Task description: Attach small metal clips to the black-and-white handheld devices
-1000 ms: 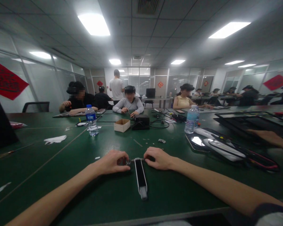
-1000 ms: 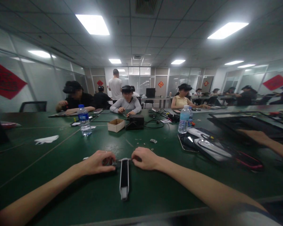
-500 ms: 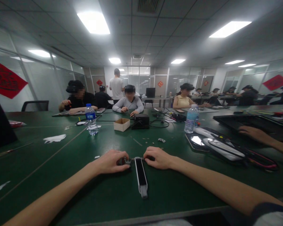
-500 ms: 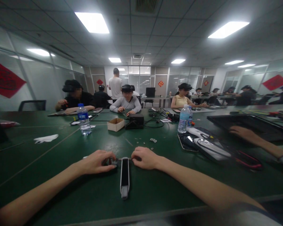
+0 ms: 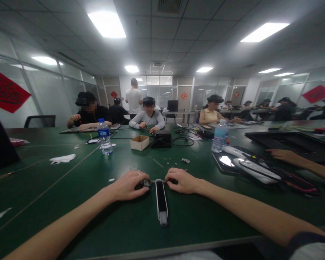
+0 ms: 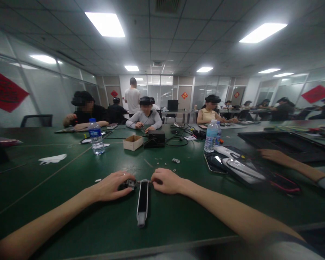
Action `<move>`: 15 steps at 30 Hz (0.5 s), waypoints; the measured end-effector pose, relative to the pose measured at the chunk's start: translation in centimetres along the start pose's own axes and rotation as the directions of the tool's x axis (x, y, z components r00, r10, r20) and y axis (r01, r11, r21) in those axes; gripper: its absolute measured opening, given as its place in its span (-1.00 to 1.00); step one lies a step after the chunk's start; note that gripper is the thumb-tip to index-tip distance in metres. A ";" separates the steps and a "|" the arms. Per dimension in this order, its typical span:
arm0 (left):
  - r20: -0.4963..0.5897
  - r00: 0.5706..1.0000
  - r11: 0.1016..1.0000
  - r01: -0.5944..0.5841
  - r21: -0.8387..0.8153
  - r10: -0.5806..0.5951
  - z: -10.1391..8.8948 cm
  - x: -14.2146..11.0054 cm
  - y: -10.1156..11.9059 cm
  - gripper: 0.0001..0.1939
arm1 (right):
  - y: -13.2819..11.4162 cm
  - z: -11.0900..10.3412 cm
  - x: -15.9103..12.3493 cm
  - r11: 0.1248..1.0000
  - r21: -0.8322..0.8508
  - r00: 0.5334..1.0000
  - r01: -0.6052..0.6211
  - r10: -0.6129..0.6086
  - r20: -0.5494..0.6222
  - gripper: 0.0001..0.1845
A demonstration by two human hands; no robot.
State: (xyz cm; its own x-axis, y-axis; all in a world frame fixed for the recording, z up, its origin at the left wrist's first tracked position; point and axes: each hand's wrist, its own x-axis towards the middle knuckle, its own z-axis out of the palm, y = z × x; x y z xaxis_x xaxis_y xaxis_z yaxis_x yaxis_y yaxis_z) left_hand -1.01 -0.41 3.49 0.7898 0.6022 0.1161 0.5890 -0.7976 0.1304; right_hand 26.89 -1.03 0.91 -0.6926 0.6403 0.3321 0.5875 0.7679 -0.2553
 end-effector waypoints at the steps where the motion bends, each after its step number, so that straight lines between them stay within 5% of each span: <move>1: -0.006 1.000 1.000 0.004 -0.010 -0.004 0.2 0.0 0.0 -0.67 | 0.0 0.0 0.0 1.000 0.002 1.000 0.000 0.000 0.001 -0.83; 15: -0.041 0.997 0.997 0.069 -0.034 -0.071 1.0 0.3 0.1 -0.69 | 0.2 0.2 0.1 1.000 0.002 1.000 0.013 -0.013 -0.022 -0.81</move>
State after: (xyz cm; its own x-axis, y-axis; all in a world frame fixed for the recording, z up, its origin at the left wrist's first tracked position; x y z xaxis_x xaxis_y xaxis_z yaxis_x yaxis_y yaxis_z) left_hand -0.55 -0.35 2.54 0.7385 0.6581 0.1467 0.6362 -0.7522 0.1715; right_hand 26.85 -0.85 0.75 -0.6912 0.6294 0.3552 0.5774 0.7765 -0.2522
